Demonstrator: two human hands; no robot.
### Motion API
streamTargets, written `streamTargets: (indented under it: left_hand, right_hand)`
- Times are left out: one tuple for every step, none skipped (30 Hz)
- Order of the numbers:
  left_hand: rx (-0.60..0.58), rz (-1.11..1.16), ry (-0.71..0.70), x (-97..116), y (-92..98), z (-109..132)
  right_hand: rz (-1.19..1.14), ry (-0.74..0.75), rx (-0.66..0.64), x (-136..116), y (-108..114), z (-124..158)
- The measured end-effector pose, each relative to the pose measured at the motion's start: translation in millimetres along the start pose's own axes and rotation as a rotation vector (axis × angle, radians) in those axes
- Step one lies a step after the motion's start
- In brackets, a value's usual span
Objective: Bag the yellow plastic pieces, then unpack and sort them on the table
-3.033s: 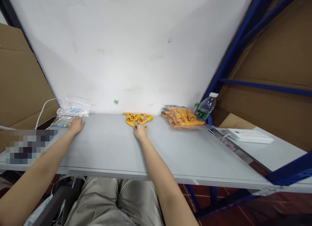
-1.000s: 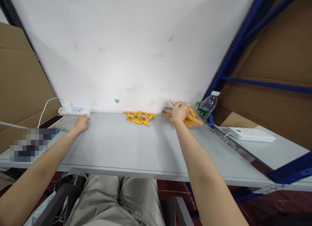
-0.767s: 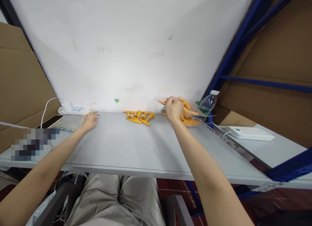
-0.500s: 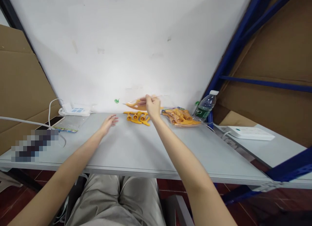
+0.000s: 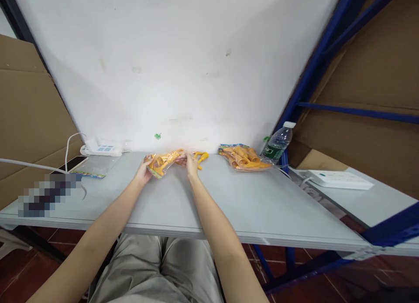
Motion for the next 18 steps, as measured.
streamTargets:
  left_hand:
    - [0.051, -0.013, -0.018, -1, 2.8, 0]
    - [0.097, -0.026, -0.033, -1, 5.0, 0]
    - [0.130, -0.038, -0.045, -2, 6.2, 1]
    - [0.142, -0.048, -0.051, -2, 6.1, 2]
    - [0.146, -0.054, -0.052, -3, 5.3, 3]
    - [0.144, -0.056, -0.049, -3, 4.3, 5]
    - [0.142, -0.057, -0.037, -4, 3.2, 6]
    - [0.137, -0.059, -0.017, -5, 2.1, 8]
    - [0.126, -0.064, 0.010, -6, 0.6, 9]
    - [0.109, -0.071, 0.041, -7, -1.1, 11]
    - [0.084, -0.082, 0.070, -8, -3.1, 13]
    - [0.052, -0.098, 0.096, -8, -5.5, 15]
    - [0.019, -0.118, 0.117, -8, -7.7, 17]
    - [-0.010, -0.144, 0.133, -7, -9.4, 19]
    - [-0.032, -0.176, 0.144, -6, -10.5, 21]
    - [-0.047, -0.216, 0.149, -5, -10.9, 22]
    - [-0.056, -0.266, 0.152, -3, -10.7, 23]
    - [-0.057, -0.326, 0.156, -2, -9.6, 24]
  right_hand:
    - [-0.022, -0.040, -0.013, 7, -1, -1]
    - [-0.039, -0.079, -0.039, 13, -2, -1]
    - [-0.053, -0.112, -0.073, 18, -5, 0]
    - [-0.067, -0.140, -0.110, 23, -8, 1]
    - [-0.087, -0.162, -0.141, 26, -10, 1]
    - [-0.113, -0.174, -0.165, 29, -12, 2]
    - [-0.144, -0.178, -0.175, 31, -12, 2]
    - [-0.174, -0.180, -0.172, 33, -12, 1]
    - [-0.195, -0.183, -0.162, 35, -11, 0]
    - [-0.202, -0.187, -0.144, 38, -10, -1]
    - [-0.193, -0.188, -0.122, 40, -8, -3]
    - [-0.169, -0.187, -0.100, 42, -6, -4]
    - [-0.130, -0.186, -0.075, 44, -3, -6]
    - [-0.081, -0.184, -0.044, 45, 0, -8]
    - [-0.024, -0.183, -0.006, 47, 4, -9]
    - [0.033, -0.183, 0.035, 47, 8, -10]
    - [0.085, -0.182, 0.060, 47, 11, -10]
    - [0.129, -0.189, 0.063, 47, 13, -9]
Point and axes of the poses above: each hand's wrist, its own z-axis away from the middle knuckle, its own y-axis out of the back of the hand, x = y × z, the point moved 7 cm from there along -z, towards the middle knuckle, and after that the axes turned 13 degrees about -y, right-handed, at the moved point
